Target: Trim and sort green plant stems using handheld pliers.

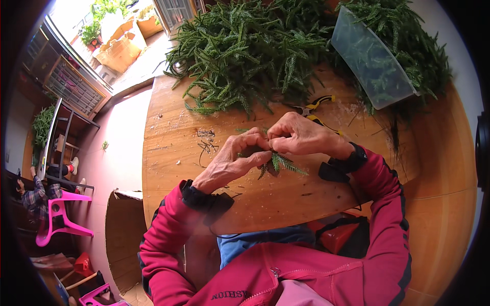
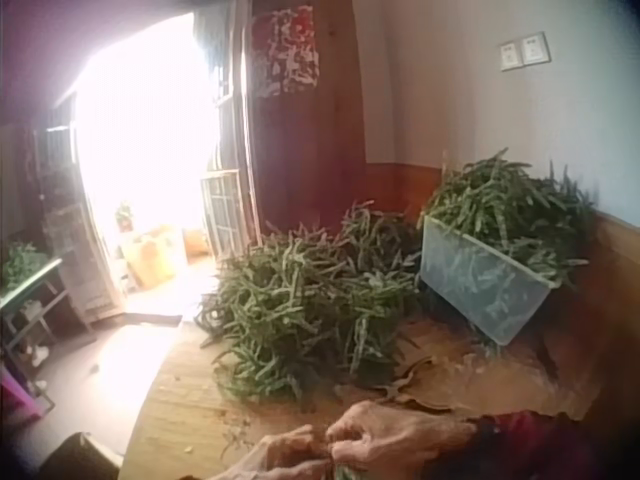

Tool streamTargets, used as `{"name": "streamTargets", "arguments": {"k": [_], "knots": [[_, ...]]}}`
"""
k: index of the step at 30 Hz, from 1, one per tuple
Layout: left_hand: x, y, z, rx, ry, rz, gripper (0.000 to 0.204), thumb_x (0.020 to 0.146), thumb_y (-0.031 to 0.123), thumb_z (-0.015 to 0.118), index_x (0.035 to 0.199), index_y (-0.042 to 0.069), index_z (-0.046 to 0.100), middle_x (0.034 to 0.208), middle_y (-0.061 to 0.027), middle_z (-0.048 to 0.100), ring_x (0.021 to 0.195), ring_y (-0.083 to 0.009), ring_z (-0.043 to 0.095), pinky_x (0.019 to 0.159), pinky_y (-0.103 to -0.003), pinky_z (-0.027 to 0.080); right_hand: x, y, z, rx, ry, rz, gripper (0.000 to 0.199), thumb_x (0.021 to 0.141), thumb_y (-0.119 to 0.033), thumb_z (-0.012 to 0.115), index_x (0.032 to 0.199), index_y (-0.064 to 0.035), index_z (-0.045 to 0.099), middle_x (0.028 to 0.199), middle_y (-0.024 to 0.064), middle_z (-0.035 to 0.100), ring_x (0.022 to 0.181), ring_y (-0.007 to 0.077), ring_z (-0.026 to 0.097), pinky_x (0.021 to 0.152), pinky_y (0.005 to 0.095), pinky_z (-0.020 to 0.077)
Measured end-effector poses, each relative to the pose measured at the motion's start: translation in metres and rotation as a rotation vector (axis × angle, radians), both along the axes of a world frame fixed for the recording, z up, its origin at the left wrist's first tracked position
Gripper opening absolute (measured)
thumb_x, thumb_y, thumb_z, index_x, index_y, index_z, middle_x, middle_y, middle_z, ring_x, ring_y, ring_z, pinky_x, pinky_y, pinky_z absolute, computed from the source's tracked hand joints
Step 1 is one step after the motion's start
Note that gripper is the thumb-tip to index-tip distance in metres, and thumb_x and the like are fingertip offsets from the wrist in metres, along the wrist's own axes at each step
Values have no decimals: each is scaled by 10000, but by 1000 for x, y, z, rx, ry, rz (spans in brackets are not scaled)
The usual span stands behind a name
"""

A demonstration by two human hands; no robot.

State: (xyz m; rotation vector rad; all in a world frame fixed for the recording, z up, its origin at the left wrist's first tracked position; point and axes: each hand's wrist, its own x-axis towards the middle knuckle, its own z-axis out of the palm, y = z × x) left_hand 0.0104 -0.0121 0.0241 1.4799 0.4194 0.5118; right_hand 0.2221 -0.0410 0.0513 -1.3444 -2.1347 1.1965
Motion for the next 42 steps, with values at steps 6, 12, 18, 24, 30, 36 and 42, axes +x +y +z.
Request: {"name": "streamTargets", "arguments": {"k": [6, 12, 18, 24, 30, 36, 42], "knots": [[0, 2, -7, -89, 21, 76, 209, 937, 207, 617, 835, 27, 642, 789, 31, 518, 684, -54, 482, 638, -221, 381, 3, 3, -3, -64, 292, -113, 61, 848, -93, 630, 826, -37, 623, 645, 18, 592, 582, 75, 515, 531, 281, 412], [-6, 2, -8, -190, 28, 49, 196, 947, 206, 614, 911, 17, 650, 839, 48, 527, 683, -30, 470, 616, -202, 385, 3, 9, -4, 859, -89, 167, 237, 801, -90, 657, 1035, -119, 638, 772, 32, 589, 646, 181, 540, 609, 318, 484], [-3, 2, -5, -217, -35, 27, 202, 954, 224, 608, 961, 27, 652, 866, 59, 534, 744, -22, 472, 634, -188, 380, 13, 14, -2, 1037, -97, 294, 284, 795, -138, 688, 1077, -107, 667, 757, 25, 562, 680, 210, 542, 593, 314, 473], [-6, 3, 1, -297, -62, -53, 145, 943, 171, 610, 954, 29, 634, 873, 50, 532, 790, -32, 478, 677, -206, 389, 15, 13, -3, 1090, -134, 329, 160, 793, -166, 686, 927, -92, 639, 735, 16, 532, 656, 193, 517, 562, 315, 446], [-5, 4, -2, -79, 2, -17, 92, 900, 103, 638, 907, 11, 633, 870, 12, 533, 787, -70, 490, 717, -244, 402, 2, -2, -3, 988, -209, 277, 111, 775, -163, 666, 804, -94, 584, 637, 23, 510, 597, 221, 522, 546, 336, 443], [0, 0, -7, 70, 64, 33, 121, 890, 104, 651, 823, 3, 649, 856, 10, 524, 779, -80, 491, 706, -247, 398, -12, -16, 12, 329, -163, 31, 196, 810, -174, 653, 680, -64, 555, 555, 57, 490, 463, 203, 422, 487, 323, 369], [-2, 3, -6, -155, 57, 87, 174, 903, 158, 658, 841, -4, 670, 864, 12, 516, 792, -79, 481, 691, -240, 388, 0, -3, 13, -92, 154, -128, 195, 855, -201, 645, 735, -55, 597, 630, 71, 580, 504, 186, 473, 507, 301, 372]]}}
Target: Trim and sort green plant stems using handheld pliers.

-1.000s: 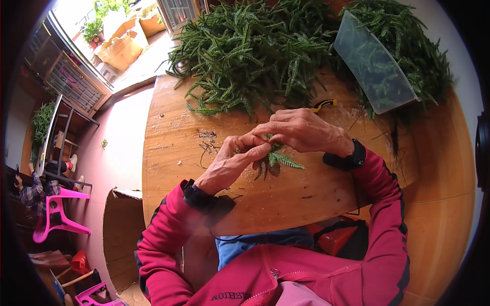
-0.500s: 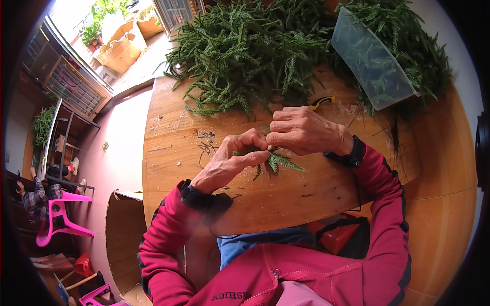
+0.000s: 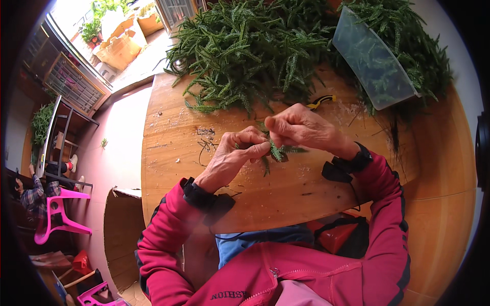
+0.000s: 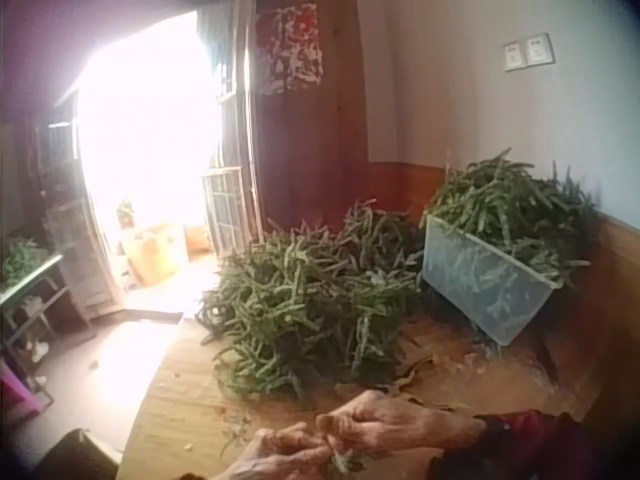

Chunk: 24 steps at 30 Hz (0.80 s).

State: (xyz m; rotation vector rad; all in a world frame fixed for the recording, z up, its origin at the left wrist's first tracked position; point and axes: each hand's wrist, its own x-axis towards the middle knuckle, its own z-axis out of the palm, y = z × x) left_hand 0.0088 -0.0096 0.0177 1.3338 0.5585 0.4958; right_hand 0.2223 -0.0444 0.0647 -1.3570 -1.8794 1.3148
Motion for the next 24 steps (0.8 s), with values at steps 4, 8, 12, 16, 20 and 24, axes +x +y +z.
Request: {"name": "streamTargets", "arguments": {"k": [4, 8, 12, 16, 20, 24], "knots": [[0, -1, -2, -65, -107, -41, 199, 913, 192, 657, 859, 2, 678, 854, 24, 512, 762, -66, 466, 678, -229, 378, 9, 10, -8, 334, 35, 50, 129, 859, -171, 654, 807, -53, 650, 679, 65, 605, 578, 196, 526, 544, 307, 412], [-1, -1, -6, -102, -83, -52, 185, 920, 196, 651, 850, 27, 677, 826, 47, 496, 728, -47, 440, 658, -222, 361, 11, 16, -15, 776, -53, 214, 84, 840, -119, 673, 888, -52, 686, 720, 55, 609, 659, 212, 564, 595, 322, 454], [-6, 1, -4, -311, -161, -106, 181, 918, 210, 655, 838, 49, 672, 818, 63, 496, 714, -34, 425, 648, -217, 352, 11, 17, -14, 761, 35, 313, 137, 818, -86, 690, 949, -50, 699, 752, 53, 615, 700, 224, 575, 627, 337, 476], [-7, 2, -3, -284, -90, -204, 167, 922, 196, 649, 828, 60, 666, 810, 64, 505, 719, -21, 421, 639, -211, 348, 9, 14, -11, 756, 80, 378, 135, 835, -96, 672, 962, -59, 697, 775, 64, 625, 722, 235, 592, 647, 346, 484], [-9, 1, 2, -213, -1, -276, 165, 919, 197, 655, 833, 57, 668, 808, 67, 525, 724, -21, 430, 631, -208, 339, 5, 10, -9, 720, 95, 451, 107, 858, -113, 646, 945, -64, 685, 800, 82, 634, 742, 252, 604, 664, 359, 490], [-7, -3, 10, -202, -15, -310, 180, 902, 223, 681, 831, 57, 673, 809, 68, 540, 728, -28, 441, 628, -210, 343, 2, 4, -7, 735, 47, 498, 103, 826, -95, 667, 917, -50, 653, 754, 77, 602, 686, 258, 564, 626, 364, 473]]}}
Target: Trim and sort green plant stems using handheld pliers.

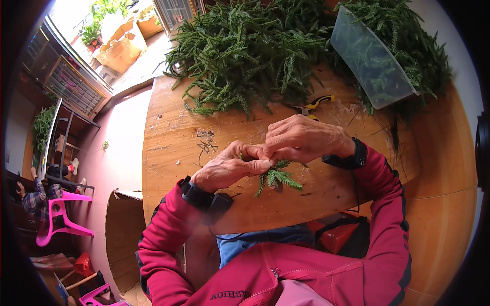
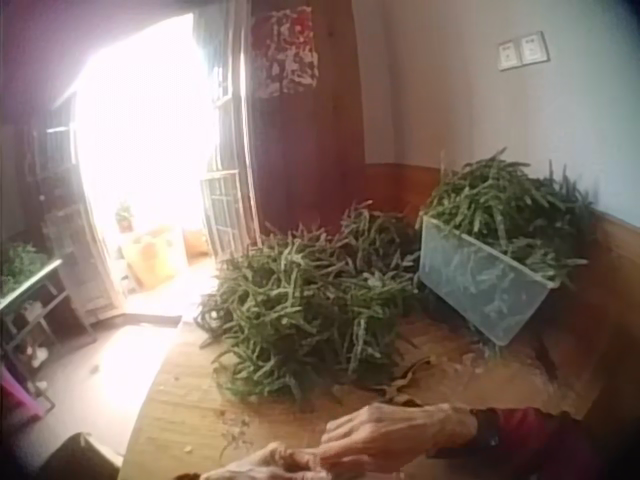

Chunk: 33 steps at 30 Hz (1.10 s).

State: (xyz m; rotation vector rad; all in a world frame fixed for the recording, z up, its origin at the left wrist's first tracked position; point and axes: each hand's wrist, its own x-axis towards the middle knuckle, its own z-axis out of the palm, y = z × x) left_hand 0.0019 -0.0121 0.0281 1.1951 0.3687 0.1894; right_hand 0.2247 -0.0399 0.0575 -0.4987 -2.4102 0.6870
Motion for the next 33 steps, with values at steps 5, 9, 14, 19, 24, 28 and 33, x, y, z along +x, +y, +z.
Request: {"name": "streamTargets", "arguments": {"k": [5, 9, 14, 19, 24, 28, 33], "knots": [[-3, 2, 0, -29, 12, 8, 216, 881, 254, 706, 819, 49, 674, 788, 79, 555, 723, -28, 458, 642, -203, 359, -2, -5, 0, -28, -94, -10, 79, 833, -97, 619, 896, -54, 599, 744, 87, 590, 698, 280, 569, 633, 379, 473], [-6, 6, -9, 45, 68, -86, 225, 855, 234, 735, 888, 14, 703, 733, 68, 595, 683, -21, 484, 606, -199, 388, -7, -11, 4, -33, -168, 43, 67, 829, -104, 603, 855, -58, 562, 752, 86, 588, 712, 285, 574, 625, 386, 463], [-6, 5, -3, 175, 41, -189, 287, 836, 248, 751, 899, -28, 702, 762, 44, 619, 728, -52, 512, 652, -243, 424, -16, -19, 1, -77, -128, 123, 110, 798, -111, 601, 759, -48, 519, 678, 87, 561, 630, 298, 527, 567, 377, 431], [-2, 6, -2, 245, 56, -142, 258, 838, 232, 747, 859, -21, 699, 764, 42, 606, 731, -57, 512, 661, -251, 427, -25, -31, 9, -272, -194, -123, 149, 782, -117, 603, 704, -25, 515, 565, 64, 467, 516, 214, 459, 508, 342, 381], [2, 5, 2, 239, 47, 67, 181, 877, 204, 701, 827, 30, 682, 733, 59, 551, 669, -35, 472, 602, -220, 389, -25, -28, 11, -626, -139, -478, 168, 816, -123, 587, 698, -10, 546, 526, 26, 382, 508, 91, 392, 476, 290, 322], [6, 4, -6, 97, 82, 166, 213, 941, 254, 620, 839, 70, 657, 678, 78, 487, 620, -18, 433, 584, -184, 354, -16, -20, 3, -555, -70, -598, 125, 849, -102, 569, 767, -10, 590, 573, 18, 429, 549, 60, 405, 483, 273, 321], [3, 1, -7, 67, 71, 152, 232, 970, 283, 570, 867, 84, 630, 677, 90, 444, 596, -2, 365, 534, -177, 289, -6, -7, 5, -338, 47, -544, 72, 855, -27, 560, 900, -20, 617, 657, 38, 543, 578, 84, 471, 522, 280, 384]]}}
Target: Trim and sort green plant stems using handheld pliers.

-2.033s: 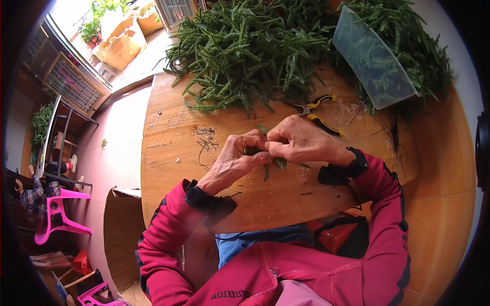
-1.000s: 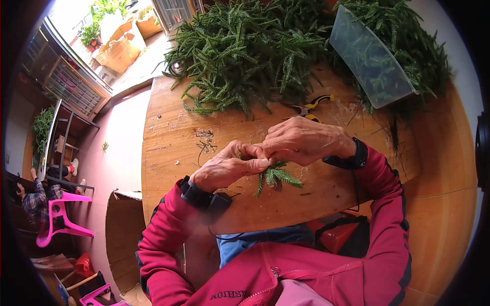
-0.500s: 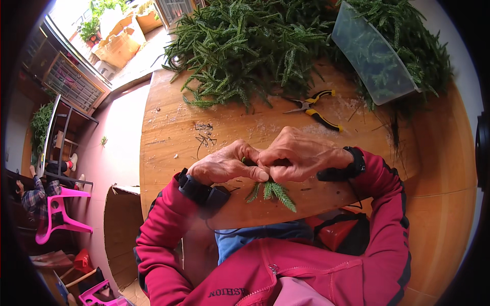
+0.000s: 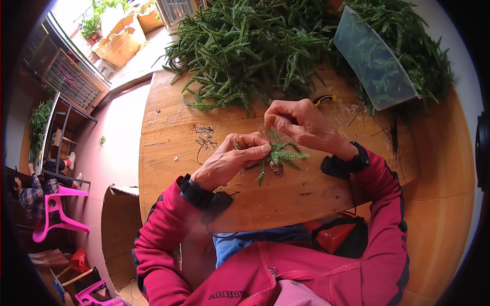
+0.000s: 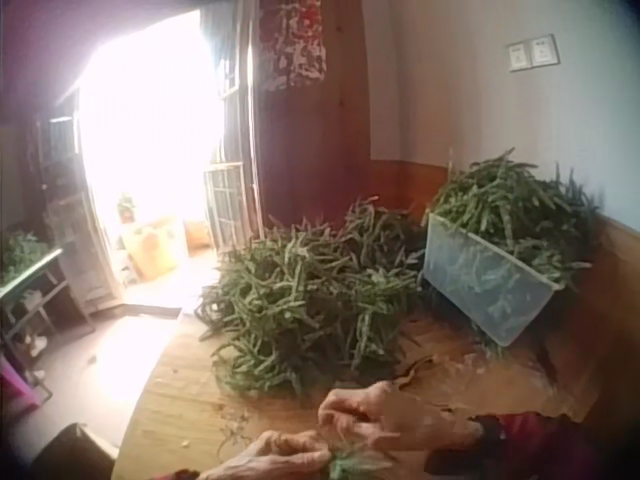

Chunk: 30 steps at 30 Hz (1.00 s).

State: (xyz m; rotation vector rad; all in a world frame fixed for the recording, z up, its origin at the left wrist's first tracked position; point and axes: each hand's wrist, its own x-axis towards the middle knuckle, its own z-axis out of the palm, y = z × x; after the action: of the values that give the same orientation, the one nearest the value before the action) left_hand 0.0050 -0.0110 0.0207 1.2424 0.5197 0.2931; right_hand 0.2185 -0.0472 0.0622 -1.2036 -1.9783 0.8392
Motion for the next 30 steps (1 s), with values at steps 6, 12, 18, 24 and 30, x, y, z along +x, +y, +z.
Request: {"name": "streamTargets", "arguments": {"k": [6, 12, 18, 24, 30], "knots": [[-1, 2, -6, -98, -117, 57, 166, 949, 234, 611, 942, 73, 651, 759, 81, 519, 626, -11, 434, 553, -179, 357, 9, 12, -13, 183, -42, 181, 198, 857, 13, 557, 1033, -43, 627, 752, 61, 634, 650, 133, 595, 601, 289, 475], [-3, 4, -5, -141, -71, 66, 156, 947, 228, 615, 949, 77, 653, 796, 77, 531, 664, -9, 459, 571, -176, 370, 13, 13, -9, 132, -37, 264, 247, 855, 14, 558, 1074, -61, 644, 804, 72, 655, 697, 173, 635, 629, 293, 502], [1, 3, -9, -88, -120, 113, 189, 970, 261, 574, 923, 89, 639, 732, 76, 521, 611, -6, 428, 539, -177, 339, 18, 15, -7, 216, -56, 255, 221, 845, -8, 597, 1053, -60, 653, 789, 75, 646, 680, 177, 625, 611, 290, 497], [3, 2, -10, 10, -225, 166, 177, 971, 248, 574, 918, 92, 640, 695, 70, 544, 568, -3, 439, 507, -182, 340, 57, 0, -1, 106, -686, -207, 271, 845, -206, 666, 1071, -60, 637, 956, 101, 617, 909, 257, 606, 774, 367, 488], [-4, 0, -6, 4, -165, 257, 111, 934, 165, 627, 944, 54, 620, 782, 52, 551, 692, -32, 507, 602, -188, 399, 87, -27, -23, 255, -783, -288, 477, 834, -345, 668, 1217, -84, 553, 1178, 149, 529, 1147, 340, 488, 943, 432, 415]]}}
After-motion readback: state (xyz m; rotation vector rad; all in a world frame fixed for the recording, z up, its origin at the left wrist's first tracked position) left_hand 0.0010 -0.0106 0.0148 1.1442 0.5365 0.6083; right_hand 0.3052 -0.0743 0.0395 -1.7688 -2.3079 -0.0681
